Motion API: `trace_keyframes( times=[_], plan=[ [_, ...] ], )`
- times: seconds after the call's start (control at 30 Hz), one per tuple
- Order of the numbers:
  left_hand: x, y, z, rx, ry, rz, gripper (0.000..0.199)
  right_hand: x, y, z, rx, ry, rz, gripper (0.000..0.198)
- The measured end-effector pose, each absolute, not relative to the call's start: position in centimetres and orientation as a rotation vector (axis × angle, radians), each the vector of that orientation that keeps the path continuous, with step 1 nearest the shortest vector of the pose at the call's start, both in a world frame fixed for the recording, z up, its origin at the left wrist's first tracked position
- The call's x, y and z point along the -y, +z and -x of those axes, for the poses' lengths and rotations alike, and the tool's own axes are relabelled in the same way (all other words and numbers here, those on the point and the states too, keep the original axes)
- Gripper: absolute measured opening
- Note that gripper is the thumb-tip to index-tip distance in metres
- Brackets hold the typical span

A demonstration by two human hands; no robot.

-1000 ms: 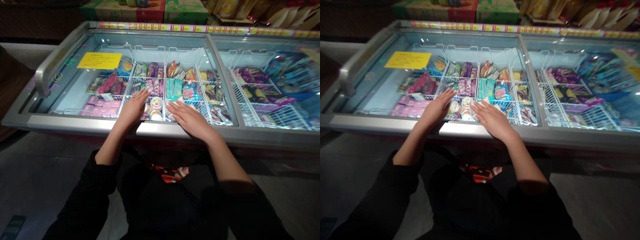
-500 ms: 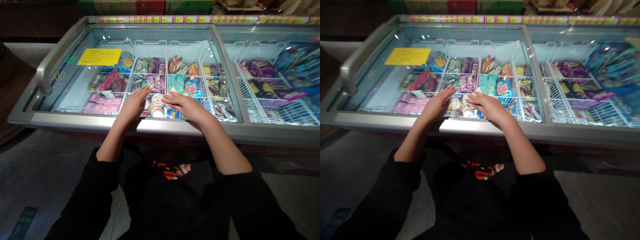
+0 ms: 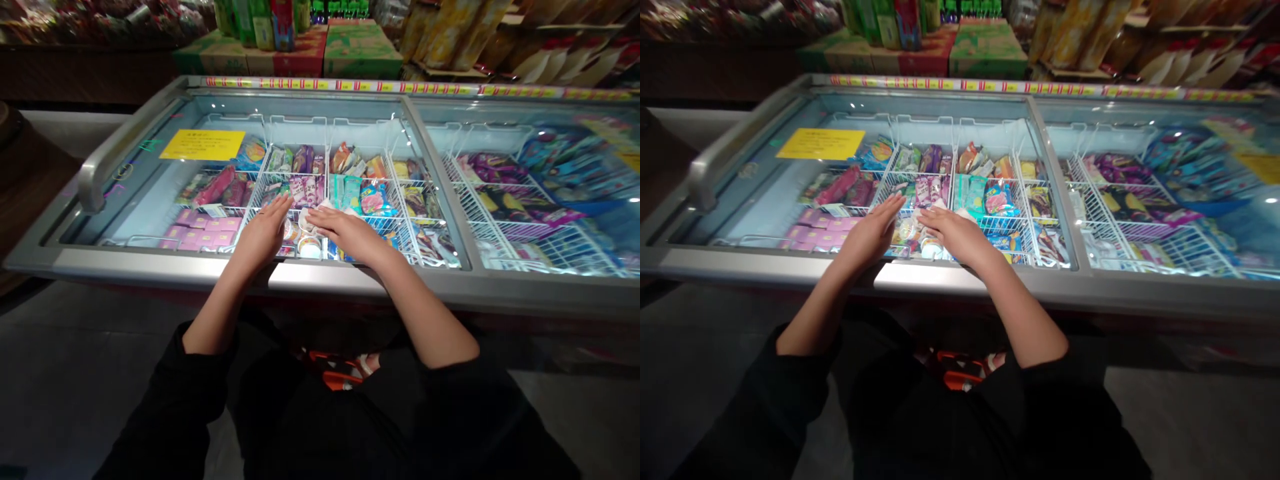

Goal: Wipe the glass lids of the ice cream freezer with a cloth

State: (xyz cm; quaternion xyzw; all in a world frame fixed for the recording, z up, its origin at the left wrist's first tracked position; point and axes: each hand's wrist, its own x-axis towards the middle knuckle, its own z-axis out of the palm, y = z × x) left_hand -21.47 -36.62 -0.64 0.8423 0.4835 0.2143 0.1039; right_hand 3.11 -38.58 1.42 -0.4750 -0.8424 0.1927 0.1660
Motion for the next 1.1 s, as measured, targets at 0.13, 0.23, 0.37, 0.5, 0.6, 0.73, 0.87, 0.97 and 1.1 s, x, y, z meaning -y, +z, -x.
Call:
trace_keyframes(
  times=[0.13, 0.23, 0.37, 0.5, 0.6, 0.73, 0.87, 0.97, 1.1],
  plan=[
    [36.5, -0.9, 21.7, -1.464, 0.635, -2.46, 0.061, 36.5, 1.5, -5.3, 2.361, 0.482, 1.456, 0.048],
    [36.5, -0.9, 21.6, -1.472, 0.635, -2.469, 0.061, 38.4, 1.6, -6.8, 2.386, 0.478, 1.447, 0.05],
    [36.1, -0.3, 21.5, -1.49, 0.586, -2.441, 0.06, 41.1, 1.5, -5.8, 2.47, 0.526, 1.335, 0.052],
    [34.9, 0.2, 21.5, -1.471, 0.57, -2.414, 0.058, 38.7, 1.5, -3.4, 2.522, 0.527, 1.307, 0.053],
    [33.8, 0.5, 21.2, -1.456, 0.553, -2.44, 0.058, 35.3, 1.7, -2.7, 2.498, 0.476, 1.369, 0.054],
    [32.6, 1.0, 20.5, -1.458, 0.509, -2.497, 0.059, 34.2, 1.6, -4.5, 2.419, 0.409, 1.508, 0.055],
    [30.3, 1.3, 19.3, -1.422, 0.519, -2.519, 0.061, 37.9, 1.3, -6.3, 2.381, 0.389, 1.53, 0.056],
    [27.3, 1.5, 18.0, -1.369, 0.587, -2.476, 0.064, 40.0, 1.2, -5.6, 2.426, 0.458, 1.442, 0.053],
    [23.8, 1.8, 16.2, -1.362, 0.645, -2.445, 0.067, 38.2, 1.3, -3.3, 2.442, 0.5, 1.433, 0.05]
  ],
)
